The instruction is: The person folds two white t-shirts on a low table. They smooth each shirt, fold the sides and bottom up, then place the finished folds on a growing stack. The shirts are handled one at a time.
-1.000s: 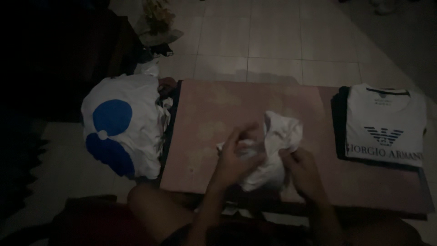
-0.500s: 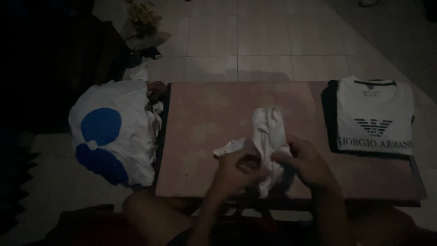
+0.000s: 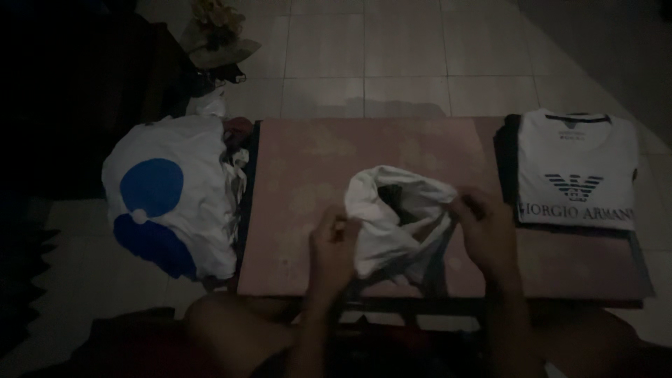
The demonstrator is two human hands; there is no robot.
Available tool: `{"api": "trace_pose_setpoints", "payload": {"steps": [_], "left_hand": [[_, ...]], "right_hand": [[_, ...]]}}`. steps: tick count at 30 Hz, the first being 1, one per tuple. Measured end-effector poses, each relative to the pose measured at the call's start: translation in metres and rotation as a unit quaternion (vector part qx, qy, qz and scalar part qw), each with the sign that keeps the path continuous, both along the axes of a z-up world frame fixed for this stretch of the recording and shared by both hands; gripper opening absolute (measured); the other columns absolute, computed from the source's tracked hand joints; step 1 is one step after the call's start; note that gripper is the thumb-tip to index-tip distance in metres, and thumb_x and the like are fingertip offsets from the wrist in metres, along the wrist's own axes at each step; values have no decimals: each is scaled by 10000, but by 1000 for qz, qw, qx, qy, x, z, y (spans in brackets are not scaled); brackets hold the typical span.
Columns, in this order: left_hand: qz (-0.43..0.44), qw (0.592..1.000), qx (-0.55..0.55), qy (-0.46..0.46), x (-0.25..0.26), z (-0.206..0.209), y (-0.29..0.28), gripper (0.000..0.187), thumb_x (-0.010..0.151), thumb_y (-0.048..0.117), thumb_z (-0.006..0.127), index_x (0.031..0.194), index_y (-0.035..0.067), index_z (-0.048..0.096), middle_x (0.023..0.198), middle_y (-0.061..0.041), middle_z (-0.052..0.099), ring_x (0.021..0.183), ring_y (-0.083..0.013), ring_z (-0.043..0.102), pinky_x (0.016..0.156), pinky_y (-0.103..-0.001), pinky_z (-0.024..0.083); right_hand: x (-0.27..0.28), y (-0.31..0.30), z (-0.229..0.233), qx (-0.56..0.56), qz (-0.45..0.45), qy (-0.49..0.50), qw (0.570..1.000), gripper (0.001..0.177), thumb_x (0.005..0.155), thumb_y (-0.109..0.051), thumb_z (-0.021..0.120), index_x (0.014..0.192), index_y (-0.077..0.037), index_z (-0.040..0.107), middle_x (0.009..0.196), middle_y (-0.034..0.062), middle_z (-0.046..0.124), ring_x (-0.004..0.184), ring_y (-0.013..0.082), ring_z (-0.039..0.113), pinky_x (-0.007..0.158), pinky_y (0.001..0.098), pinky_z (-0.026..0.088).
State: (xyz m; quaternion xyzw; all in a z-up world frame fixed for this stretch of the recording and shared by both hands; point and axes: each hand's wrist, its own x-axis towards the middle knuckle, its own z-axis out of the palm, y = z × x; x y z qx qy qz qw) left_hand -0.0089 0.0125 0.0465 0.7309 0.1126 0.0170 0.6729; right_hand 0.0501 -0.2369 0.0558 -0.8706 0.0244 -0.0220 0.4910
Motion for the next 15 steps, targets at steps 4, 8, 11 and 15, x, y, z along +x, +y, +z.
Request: {"api": "trace_pose_setpoints", "payload": {"steps": [4, 8, 11, 15], "left_hand": [[58, 994, -59, -66, -1, 1, 11, 291, 1101, 273, 429, 1148, 36, 590, 943, -34, 627, 810, -112, 581, 716, -249, 509], [33, 986, -139, -83, 1, 20, 16, 253, 1100, 216, 504, 1188, -4, 594, 1017, -85, 650, 876, -155, 621, 787, -289, 532], [23, 982, -171, -70, -5, 40, 27, 447, 862, 115, 722, 1261, 50, 531, 1061, -74, 669, 881, -173, 668, 738, -339, 571], [63, 986, -3, -155, -16, 61, 39, 508, 807, 59, 804, 1260, 36, 576, 1150, -90, 694, 1003, -193, 692, 863, -352, 574]], "right_hand": [[4, -5, -3, -164, -17, -188, 968, 186, 1106, -101, 514, 1094, 39, 636, 1025, 215, 655, 955, 276, 624, 860, 392, 492], [5, -1, 15, -50, -25, -94, 994, 207, 1050, -130, 534, 1176, 31, 563, 1054, 203, 668, 939, 274, 645, 822, 372, 503], [-5, -7, 42, -42, 62, -74, 994, 412, 893, -158, 729, 1206, 26, 534, 1055, 210, 647, 914, 294, 653, 751, 377, 532], [-4, -19, 70, -180, 160, -189, 952, 571, 750, -25, 768, 1283, 3, 564, 1211, 177, 614, 1044, 331, 654, 837, 391, 552]]}}
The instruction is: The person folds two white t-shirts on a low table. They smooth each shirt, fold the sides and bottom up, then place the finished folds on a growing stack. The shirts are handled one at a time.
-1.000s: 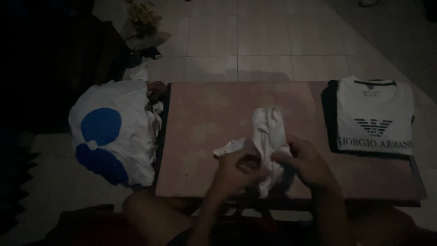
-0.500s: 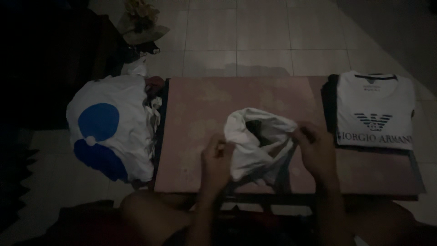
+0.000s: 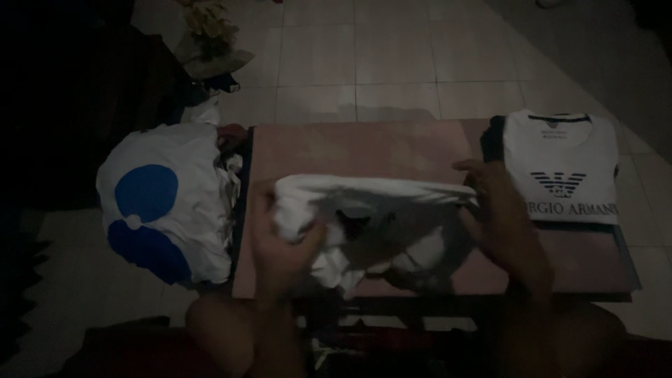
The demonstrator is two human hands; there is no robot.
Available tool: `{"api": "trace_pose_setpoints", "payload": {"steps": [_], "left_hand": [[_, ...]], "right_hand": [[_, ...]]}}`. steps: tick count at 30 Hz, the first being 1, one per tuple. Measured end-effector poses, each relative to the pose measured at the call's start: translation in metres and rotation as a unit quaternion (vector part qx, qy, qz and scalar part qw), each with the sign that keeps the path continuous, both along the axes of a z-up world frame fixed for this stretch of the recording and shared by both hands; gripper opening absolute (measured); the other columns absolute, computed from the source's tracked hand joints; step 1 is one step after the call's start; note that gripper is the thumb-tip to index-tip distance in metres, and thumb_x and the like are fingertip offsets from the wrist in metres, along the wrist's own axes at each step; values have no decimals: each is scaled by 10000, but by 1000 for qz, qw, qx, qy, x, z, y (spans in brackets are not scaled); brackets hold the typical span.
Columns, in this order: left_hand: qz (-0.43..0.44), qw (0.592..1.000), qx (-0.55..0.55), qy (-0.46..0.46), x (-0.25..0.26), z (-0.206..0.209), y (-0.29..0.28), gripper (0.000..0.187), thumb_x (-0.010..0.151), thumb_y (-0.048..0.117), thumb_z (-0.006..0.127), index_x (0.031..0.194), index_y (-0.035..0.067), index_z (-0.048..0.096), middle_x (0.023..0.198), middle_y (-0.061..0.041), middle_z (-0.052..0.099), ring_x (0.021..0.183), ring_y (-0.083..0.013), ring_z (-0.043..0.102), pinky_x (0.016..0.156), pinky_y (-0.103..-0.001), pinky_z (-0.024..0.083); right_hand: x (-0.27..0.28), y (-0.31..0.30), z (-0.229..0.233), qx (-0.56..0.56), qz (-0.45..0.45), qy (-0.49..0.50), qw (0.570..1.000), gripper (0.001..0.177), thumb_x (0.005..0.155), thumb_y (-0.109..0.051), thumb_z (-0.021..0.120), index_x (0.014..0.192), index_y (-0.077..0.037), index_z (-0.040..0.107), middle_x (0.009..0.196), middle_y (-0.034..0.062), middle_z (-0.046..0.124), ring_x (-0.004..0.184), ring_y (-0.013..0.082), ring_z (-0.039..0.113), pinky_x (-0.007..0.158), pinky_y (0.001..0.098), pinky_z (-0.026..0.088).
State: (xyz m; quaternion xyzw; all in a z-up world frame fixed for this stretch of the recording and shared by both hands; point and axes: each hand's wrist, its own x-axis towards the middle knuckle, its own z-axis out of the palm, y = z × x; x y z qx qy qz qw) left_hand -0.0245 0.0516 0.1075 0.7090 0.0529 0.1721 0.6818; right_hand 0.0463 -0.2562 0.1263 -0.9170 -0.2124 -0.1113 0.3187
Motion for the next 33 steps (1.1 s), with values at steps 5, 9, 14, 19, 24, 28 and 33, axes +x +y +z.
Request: {"api": "trace_pose_setpoints", "payload": {"steps": [5, 9, 14, 19, 24, 28, 33], "left_hand": [[92, 971, 130, -181, -3, 7, 17, 459, 873, 15, 827, 1245, 30, 559, 1196, -77, 637, 1114, -183, 630, 1030, -314, 501], [121, 973, 93, -175, 4, -2, 11, 451, 871, 14, 798, 1261, 12, 571, 1202, -81, 642, 1117, -181, 624, 1040, -316, 488], [220, 967, 99, -77, 3, -1, 0, 409, 877, -2, 697, 1273, 5, 592, 1219, -94, 634, 1153, -196, 612, 1045, -341, 496], [122, 986, 110, -11, 38, -9, -12, 343, 908, 84, 768, 1215, 15, 631, 1168, -105, 687, 1105, -207, 659, 975, -360, 537], [67, 990, 112, 62, 118, -41, -26, 356, 882, 155, 773, 1198, 34, 663, 1116, -131, 746, 1032, -233, 729, 873, -398, 602], [165, 930, 319, -78, 163, -52, -13, 716, 759, 288, 868, 1320, -62, 593, 1254, -274, 650, 1138, -401, 621, 898, -515, 521], [108, 917, 381, -42, 138, -96, -25, 592, 743, 288, 846, 1173, -55, 627, 1127, -242, 664, 1032, -390, 633, 886, -513, 503]], "right_hand": [[1, -10, -6, -12, -120, 7, 993, 444, 818, 53, 655, 1256, -20, 643, 1179, 202, 639, 1068, 377, 674, 908, 437, 540], [0, -11, -27, 15, -204, 184, 961, 289, 1001, -37, 519, 1236, -27, 686, 1075, 188, 722, 929, 328, 725, 842, 425, 557], [1, -21, -38, 338, -188, 330, 861, 291, 1042, -147, 453, 1198, -24, 665, 983, 95, 711, 824, 207, 684, 721, 374, 613], [23, -32, -51, 273, -274, 372, 844, 283, 1055, -163, 531, 1237, -32, 704, 941, 146, 651, 756, 215, 557, 625, 348, 443], [73, 19, -89, 284, -173, 126, 935, 279, 984, -155, 666, 1208, 10, 685, 1114, 112, 720, 1034, 203, 648, 907, 334, 511], [112, 20, -97, 314, -93, 85, 941, 627, 926, -108, 688, 1500, -19, 451, 1521, 179, 458, 1351, 282, 475, 995, 420, 496], [97, 7, -137, 203, -125, 88, 967, 579, 911, -171, 718, 1429, -15, 510, 1453, 217, 533, 1304, 333, 575, 942, 425, 571]]}}
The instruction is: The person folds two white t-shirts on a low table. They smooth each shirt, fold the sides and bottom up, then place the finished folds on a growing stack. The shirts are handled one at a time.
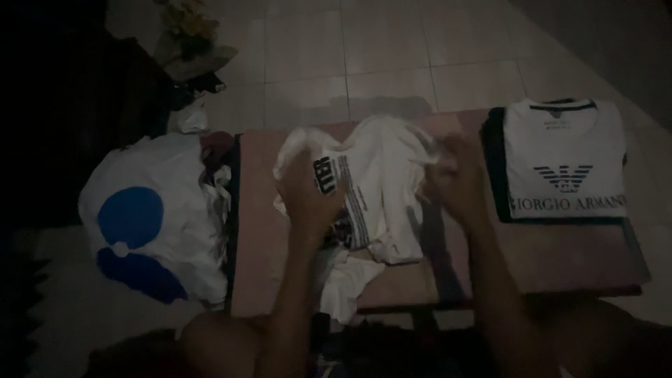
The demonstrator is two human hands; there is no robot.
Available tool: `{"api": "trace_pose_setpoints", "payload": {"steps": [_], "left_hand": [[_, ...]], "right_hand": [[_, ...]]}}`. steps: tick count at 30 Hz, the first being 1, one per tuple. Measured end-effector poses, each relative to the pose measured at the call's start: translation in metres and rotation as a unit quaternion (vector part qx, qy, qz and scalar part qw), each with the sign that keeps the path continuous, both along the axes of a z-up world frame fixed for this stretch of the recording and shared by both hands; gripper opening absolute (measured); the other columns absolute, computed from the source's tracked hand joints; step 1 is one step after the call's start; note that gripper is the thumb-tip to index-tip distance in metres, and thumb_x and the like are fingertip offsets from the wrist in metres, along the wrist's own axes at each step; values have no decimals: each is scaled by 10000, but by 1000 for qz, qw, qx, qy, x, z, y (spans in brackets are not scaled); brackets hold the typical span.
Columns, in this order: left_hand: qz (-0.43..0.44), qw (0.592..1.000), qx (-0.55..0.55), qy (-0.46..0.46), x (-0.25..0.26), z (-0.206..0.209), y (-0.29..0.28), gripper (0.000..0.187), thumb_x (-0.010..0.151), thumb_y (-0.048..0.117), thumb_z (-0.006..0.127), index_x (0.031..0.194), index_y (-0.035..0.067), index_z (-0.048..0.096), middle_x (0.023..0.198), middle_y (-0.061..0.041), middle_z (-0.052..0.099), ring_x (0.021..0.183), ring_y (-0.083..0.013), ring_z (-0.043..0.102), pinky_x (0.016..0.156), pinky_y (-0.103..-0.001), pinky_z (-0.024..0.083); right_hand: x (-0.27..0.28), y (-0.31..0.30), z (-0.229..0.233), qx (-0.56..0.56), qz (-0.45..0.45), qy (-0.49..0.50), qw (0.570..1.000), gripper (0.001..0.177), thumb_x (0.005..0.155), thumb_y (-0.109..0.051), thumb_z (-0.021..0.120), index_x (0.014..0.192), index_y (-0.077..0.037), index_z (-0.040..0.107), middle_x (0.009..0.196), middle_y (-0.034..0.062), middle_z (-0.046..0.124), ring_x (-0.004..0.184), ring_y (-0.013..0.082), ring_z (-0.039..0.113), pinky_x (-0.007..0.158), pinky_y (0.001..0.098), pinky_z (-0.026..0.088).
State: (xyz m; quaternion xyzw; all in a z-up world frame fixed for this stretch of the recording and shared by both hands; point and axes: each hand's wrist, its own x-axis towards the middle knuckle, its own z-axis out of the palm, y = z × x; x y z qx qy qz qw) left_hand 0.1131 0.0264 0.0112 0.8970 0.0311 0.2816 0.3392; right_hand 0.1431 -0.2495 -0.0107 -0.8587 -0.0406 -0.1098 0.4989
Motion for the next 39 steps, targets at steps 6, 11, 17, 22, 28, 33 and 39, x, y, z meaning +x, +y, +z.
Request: {"api": "trace_pose_setpoints", "payload": {"steps": [6, 11, 17, 22, 28, 33, 39], "left_hand": [[-136, 952, -52, 268, -117, -116, -38, 481, 629, 318, 891, 988, 55, 708, 1004, -200, 690, 948, -377, 650, 817, -490, 513], [-123, 974, 35, 186, -162, -180, -30, 410, 702, 123, 787, 1087, 25, 685, 1060, -215, 691, 1020, -420, 621, 898, -495, 472], [44, 914, -294, 275, -153, -150, 18, 355, 909, 145, 529, 1226, 38, 650, 1085, -170, 724, 992, -331, 662, 909, -444, 512], [157, 861, -469, 118, -133, -86, 78, 346, 902, 145, 579, 1224, 26, 620, 1081, -167, 725, 978, -311, 671, 884, -429, 526], [55, 914, -368, 164, -132, -31, 94, 359, 894, 145, 638, 1223, 11, 584, 1077, -163, 727, 961, -286, 682, 854, -411, 543], [-43, 916, -259, 303, -146, -21, 61, 388, 887, 145, 688, 1222, -1, 554, 1074, -159, 728, 947, -265, 691, 829, -396, 557], [43, 919, -273, 280, -143, -25, 46, 376, 946, 152, 647, 1267, 6, 516, 1117, -176, 704, 1007, -277, 689, 886, -395, 536]], "right_hand": [[-85, 36, -63, -129, 59, 426, 894, 738, 832, -414, 806, 1340, 39, 520, 1156, 216, 720, 1049, 342, 716, 920, 410, 551], [-122, 58, -80, -136, -18, 366, 921, 493, 883, -327, 691, 1213, 39, 665, 1156, 244, 741, 1031, 353, 709, 897, 434, 541], [-93, 12, -89, -20, -124, 266, 956, 504, 961, -278, 651, 1293, 99, 605, 1221, 281, 679, 1055, 345, 675, 900, 434, 527], [-79, -30, -63, 87, -262, 266, 924, 426, 1068, -219, 488, 1345, 87, 592, 1243, 249, 649, 1086, 315, 617, 927, 417, 497], [-86, -49, -41, 393, -299, 220, 842, 462, 935, -87, 492, 1392, -23, 514, 1240, 142, 629, 1030, 205, 630, 884, 350, 525], [-102, -74, -109, 469, -175, 164, 850, 479, 899, 3, 556, 1373, 71, 565, 1220, 135, 634, 1057, 220, 626, 968, 339, 529], [-142, -85, -161, 8, 151, 148, 977, 504, 866, -194, 790, 1288, 36, 640, 1241, 147, 693, 1072, 229, 672, 930, 373, 535]]}}
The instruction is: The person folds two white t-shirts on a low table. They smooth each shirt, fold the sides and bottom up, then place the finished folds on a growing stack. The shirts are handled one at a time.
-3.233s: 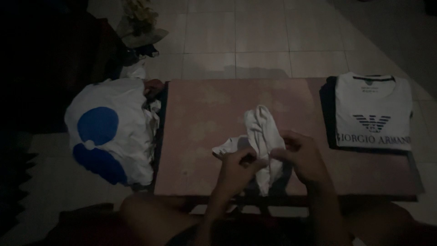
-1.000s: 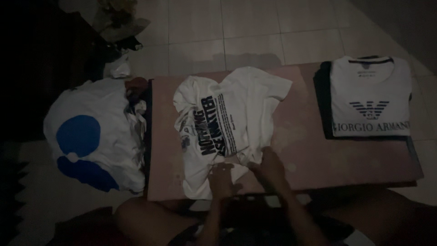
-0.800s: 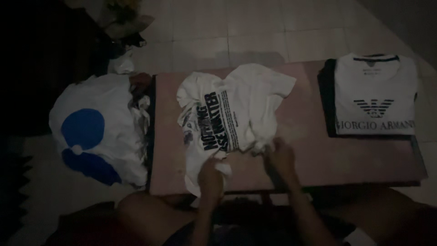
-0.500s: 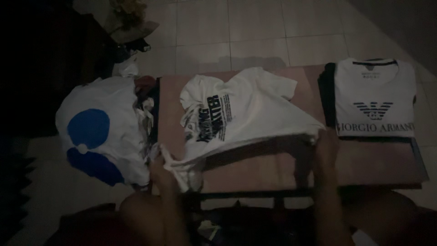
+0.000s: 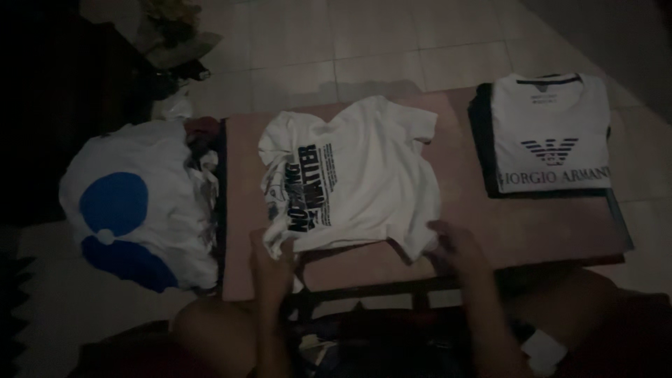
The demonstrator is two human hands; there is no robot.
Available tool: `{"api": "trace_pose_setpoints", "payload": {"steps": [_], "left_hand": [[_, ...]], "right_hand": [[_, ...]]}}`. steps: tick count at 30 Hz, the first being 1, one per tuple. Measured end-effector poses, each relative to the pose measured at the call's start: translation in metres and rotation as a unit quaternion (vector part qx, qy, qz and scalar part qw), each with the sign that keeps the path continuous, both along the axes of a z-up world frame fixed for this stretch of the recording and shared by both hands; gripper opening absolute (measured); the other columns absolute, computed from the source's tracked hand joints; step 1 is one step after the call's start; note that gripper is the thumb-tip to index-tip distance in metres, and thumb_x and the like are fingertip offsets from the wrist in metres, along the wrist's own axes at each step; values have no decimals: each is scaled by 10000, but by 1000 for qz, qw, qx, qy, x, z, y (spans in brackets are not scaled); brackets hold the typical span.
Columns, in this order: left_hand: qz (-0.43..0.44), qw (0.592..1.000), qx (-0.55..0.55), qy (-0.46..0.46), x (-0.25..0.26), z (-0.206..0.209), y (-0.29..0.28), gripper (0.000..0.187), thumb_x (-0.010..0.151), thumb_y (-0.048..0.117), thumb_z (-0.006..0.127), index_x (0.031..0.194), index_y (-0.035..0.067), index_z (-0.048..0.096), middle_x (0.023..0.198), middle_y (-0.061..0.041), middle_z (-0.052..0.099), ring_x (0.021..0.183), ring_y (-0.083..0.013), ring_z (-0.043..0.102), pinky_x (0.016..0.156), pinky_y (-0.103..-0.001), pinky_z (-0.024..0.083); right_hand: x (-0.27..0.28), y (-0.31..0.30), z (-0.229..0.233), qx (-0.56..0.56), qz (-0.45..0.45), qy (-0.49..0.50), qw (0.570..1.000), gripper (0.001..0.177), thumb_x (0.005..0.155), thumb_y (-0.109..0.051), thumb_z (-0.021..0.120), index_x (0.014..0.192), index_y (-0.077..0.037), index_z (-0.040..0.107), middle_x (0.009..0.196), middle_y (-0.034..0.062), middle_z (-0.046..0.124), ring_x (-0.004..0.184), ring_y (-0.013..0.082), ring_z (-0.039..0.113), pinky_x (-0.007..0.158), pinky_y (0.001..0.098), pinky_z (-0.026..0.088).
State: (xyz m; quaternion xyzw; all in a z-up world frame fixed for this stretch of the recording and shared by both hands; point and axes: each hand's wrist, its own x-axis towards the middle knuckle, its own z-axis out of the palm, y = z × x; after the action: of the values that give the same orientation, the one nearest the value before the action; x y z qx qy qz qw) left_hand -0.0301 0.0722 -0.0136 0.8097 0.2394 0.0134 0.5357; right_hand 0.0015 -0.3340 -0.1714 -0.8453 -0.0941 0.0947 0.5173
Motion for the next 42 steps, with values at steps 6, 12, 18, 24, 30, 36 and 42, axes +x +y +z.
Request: {"api": "trace_pose_setpoints", "payload": {"steps": [6, 12, 18, 24, 30, 36, 42], "left_hand": [[63, 997, 44, -30, 0, -4, 12, 494, 891, 109, 651, 1329, -10, 456, 1152, -208, 644, 1025, -290, 640, 895, -404, 511], [89, 991, 11, -95, -6, -14, 30, 491, 858, 48, 603, 1320, -26, 453, 1147, -203, 606, 1043, -290, 591, 938, -395, 469], [79, 994, 15, -68, -9, -11, 23, 363, 985, 90, 471, 1324, -38, 500, 1171, -212, 619, 1069, -321, 601, 978, -385, 449], [-4, 949, 187, 254, -23, -1, 16, 388, 1020, 189, 500, 1380, 66, 569, 1176, -277, 602, 1063, -411, 643, 930, -455, 507], [-14, 999, -21, -46, -29, -11, 24, 406, 1044, 211, 476, 1379, -1, 563, 1224, -235, 660, 1118, -400, 641, 919, -467, 513], [193, 965, -136, -116, -25, 26, -5, 506, 1073, 408, 433, 1404, 27, 459, 1430, -253, 476, 1180, -425, 638, 931, -539, 550], [249, 805, -466, -270, 17, 34, -53, 539, 1004, 361, 522, 1410, 17, 433, 1435, -198, 529, 1236, -369, 618, 937, -613, 525]], "right_hand": [[11, 48, 40, 349, -223, 493, 765, 532, 901, -279, 759, 1339, 3, 648, 1286, 132, 698, 1021, 243, 659, 901, 368, 518], [-3, 27, 81, 162, 6, -74, 984, 533, 970, -223, 700, 1422, 5, 533, 1364, 165, 619, 1177, 284, 624, 1013, 371, 500], [16, 36, 92, 199, -219, 438, 849, 512, 858, -103, 707, 1354, -16, 613, 1230, 214, 673, 1021, 349, 639, 890, 499, 548], [-14, 20, 102, -26, -11, -132, 991, 506, 942, -178, 657, 1373, 80, 599, 1293, 227, 647, 1184, 311, 638, 964, 391, 533], [-8, -15, 124, 159, -213, -1, 964, 506, 1030, -201, 569, 1406, 135, 533, 1385, 256, 635, 1257, 323, 612, 1051, 382, 484], [8, -35, 151, 396, -368, 177, 823, 511, 989, -72, 437, 1496, -12, 426, 1409, 117, 565, 1220, 245, 598, 1021, 412, 549], [15, 14, 150, 320, -360, 282, 830, 565, 1114, -295, 430, 1451, 159, 451, 1438, 358, 575, 1162, 383, 590, 1077, 710, 86]]}}
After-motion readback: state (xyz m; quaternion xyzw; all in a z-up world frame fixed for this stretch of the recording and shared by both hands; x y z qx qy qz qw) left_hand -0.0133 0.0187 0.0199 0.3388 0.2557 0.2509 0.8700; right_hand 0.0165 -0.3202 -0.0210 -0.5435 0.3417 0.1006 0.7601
